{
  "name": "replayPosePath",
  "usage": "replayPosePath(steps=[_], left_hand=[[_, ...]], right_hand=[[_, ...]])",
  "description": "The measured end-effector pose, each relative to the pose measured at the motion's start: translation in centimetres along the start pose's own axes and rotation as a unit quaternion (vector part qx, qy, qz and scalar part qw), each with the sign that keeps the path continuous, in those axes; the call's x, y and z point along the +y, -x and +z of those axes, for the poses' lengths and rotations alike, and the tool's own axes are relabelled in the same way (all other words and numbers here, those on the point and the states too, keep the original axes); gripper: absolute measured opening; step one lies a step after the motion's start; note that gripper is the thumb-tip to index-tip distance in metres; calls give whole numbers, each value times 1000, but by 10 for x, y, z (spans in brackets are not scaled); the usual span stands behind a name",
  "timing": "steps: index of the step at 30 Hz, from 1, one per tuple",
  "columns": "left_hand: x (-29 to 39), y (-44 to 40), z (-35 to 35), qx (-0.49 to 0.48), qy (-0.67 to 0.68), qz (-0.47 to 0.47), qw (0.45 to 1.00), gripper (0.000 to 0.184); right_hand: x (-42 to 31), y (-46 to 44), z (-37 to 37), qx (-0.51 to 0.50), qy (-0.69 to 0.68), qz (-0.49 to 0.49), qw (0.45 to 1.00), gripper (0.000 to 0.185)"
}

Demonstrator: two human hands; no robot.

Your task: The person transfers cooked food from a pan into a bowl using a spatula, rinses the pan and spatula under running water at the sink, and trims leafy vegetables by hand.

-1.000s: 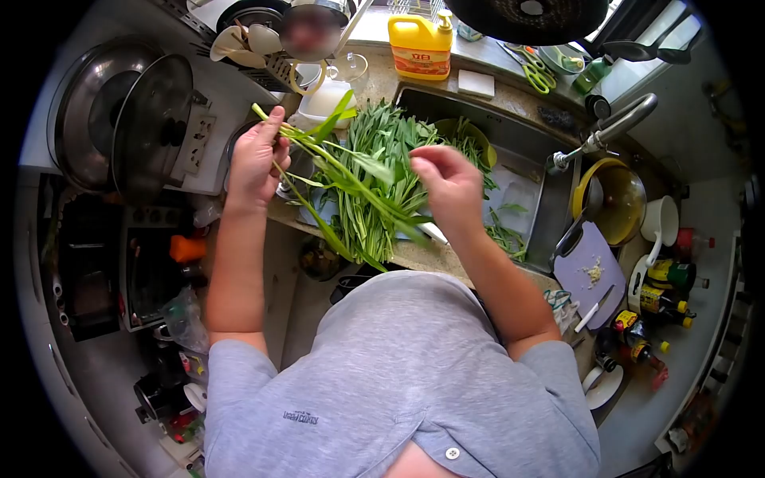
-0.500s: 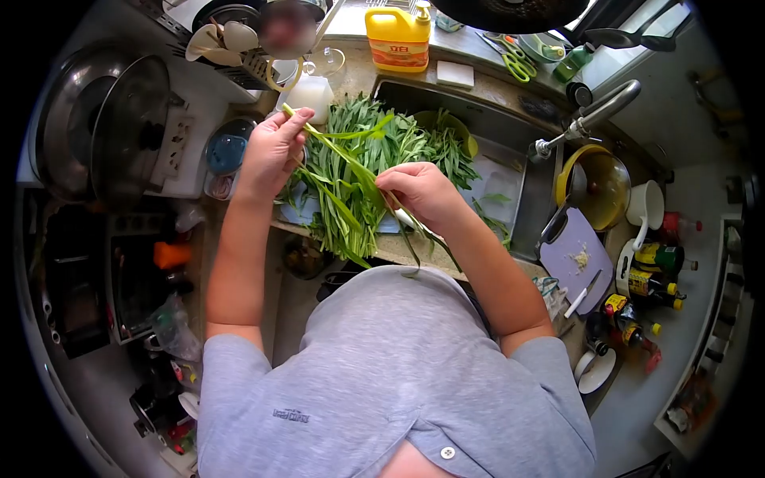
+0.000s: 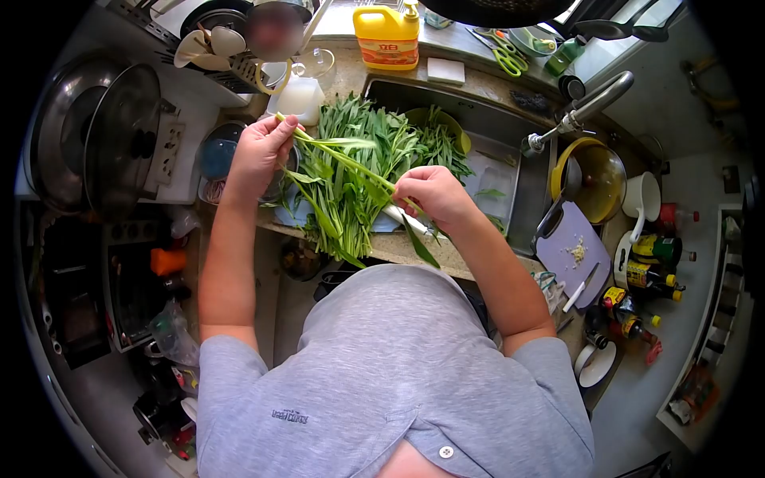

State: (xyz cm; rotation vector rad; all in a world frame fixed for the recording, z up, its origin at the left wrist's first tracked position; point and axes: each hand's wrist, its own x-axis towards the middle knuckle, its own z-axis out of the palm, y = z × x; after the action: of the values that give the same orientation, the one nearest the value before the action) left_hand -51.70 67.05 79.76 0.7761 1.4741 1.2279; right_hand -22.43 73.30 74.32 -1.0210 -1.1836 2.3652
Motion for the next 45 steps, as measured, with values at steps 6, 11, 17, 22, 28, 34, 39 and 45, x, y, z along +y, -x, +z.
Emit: replayPosePath(steps=[6,11,17,22,28,34,39,45], left_hand=[[-15,-1,1,22,88,40,995,21],[-22,3,20,-4,103,-1,995,22],[-25,5,34,-34,140,-19,989,19],[-30,9,38,-11,120,20,993,19],[-17,20,39,-75,139,-10,987,20],[-15,22,57,-154,129,-45,979,19],[-23,21,55,-119,93,-34,988,19],[-29,23,50,-89,106,-5,990,21]], right_hand=[[6,-11,-12,68,-60,-37,995,14],[-9,-9,13,33,78,-32,996,12],[-6,-15,14,-43,38,30,998,16],[17,-31,8,67,-2,-36,997,10],[-8,-24,-4,54,-47,-42,997,9],[-16,-17,11,-103,38,-22,994,18],[-6,-19,13,-74,-13,-21,997,9],[1,-26,-1,9,-132,1,991,9]])
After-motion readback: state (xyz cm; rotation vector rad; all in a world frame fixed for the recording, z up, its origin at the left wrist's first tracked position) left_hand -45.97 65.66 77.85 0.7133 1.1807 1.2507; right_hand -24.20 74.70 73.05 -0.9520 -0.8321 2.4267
